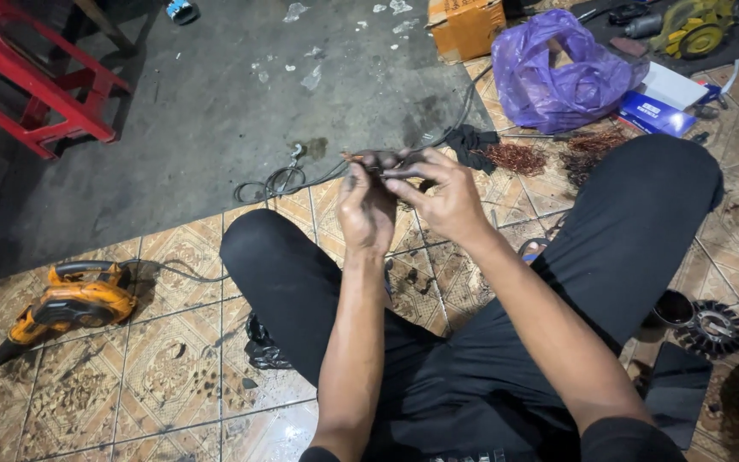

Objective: The person sits on the floor and strips insulation from copper wires by hand, pulling the copper strands free and placing them into a purple plastic bag. The person handles multiple wire pieces one at a time, separating the copper from the insulation.

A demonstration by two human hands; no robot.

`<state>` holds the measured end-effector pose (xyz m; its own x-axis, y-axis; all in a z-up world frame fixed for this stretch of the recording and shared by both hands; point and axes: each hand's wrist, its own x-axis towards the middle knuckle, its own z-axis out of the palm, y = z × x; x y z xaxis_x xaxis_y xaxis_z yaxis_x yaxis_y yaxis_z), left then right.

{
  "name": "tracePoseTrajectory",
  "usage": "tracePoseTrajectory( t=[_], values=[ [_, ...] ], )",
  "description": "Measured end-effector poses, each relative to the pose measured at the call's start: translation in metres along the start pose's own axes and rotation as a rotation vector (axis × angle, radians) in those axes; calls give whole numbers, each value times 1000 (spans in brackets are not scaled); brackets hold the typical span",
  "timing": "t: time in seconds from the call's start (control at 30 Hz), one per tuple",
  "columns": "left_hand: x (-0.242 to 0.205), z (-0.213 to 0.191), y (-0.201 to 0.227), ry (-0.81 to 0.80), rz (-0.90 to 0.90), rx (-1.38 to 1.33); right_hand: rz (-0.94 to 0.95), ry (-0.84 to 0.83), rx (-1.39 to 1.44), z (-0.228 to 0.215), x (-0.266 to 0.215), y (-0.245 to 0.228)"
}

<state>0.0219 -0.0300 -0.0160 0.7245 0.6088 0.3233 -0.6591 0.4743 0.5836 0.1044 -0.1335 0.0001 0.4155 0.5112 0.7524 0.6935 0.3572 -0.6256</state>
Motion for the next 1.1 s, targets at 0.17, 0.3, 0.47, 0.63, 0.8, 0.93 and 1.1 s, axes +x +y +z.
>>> tracePoseTrajectory(
  t=[0.17, 0.3, 0.47, 0.63, 0.8, 0.93, 1.1],
  values=[
    [2, -5, 13, 123, 145, -105, 113, -178, -1, 0, 2, -17],
    [1, -6, 25, 155, 222, -160, 94, -189, -21, -5, 12, -34],
    [2, -23, 38, 281, 269, -195, 233, -338, -88, -12, 15, -54],
    [0, -30, 55, 272, 348, -224, 420, -578, -75, -18, 22, -69],
    [0, -39, 62, 314, 379, -269, 648, -751, -127, -26, 32, -75],
    [-2, -35, 68, 349, 362, -280, 713, -758, -162, -30, 26, -47],
    [3, -53, 58, 299, 343, -327, 615, -683, -242, -34, 25, -37]
  ],
)
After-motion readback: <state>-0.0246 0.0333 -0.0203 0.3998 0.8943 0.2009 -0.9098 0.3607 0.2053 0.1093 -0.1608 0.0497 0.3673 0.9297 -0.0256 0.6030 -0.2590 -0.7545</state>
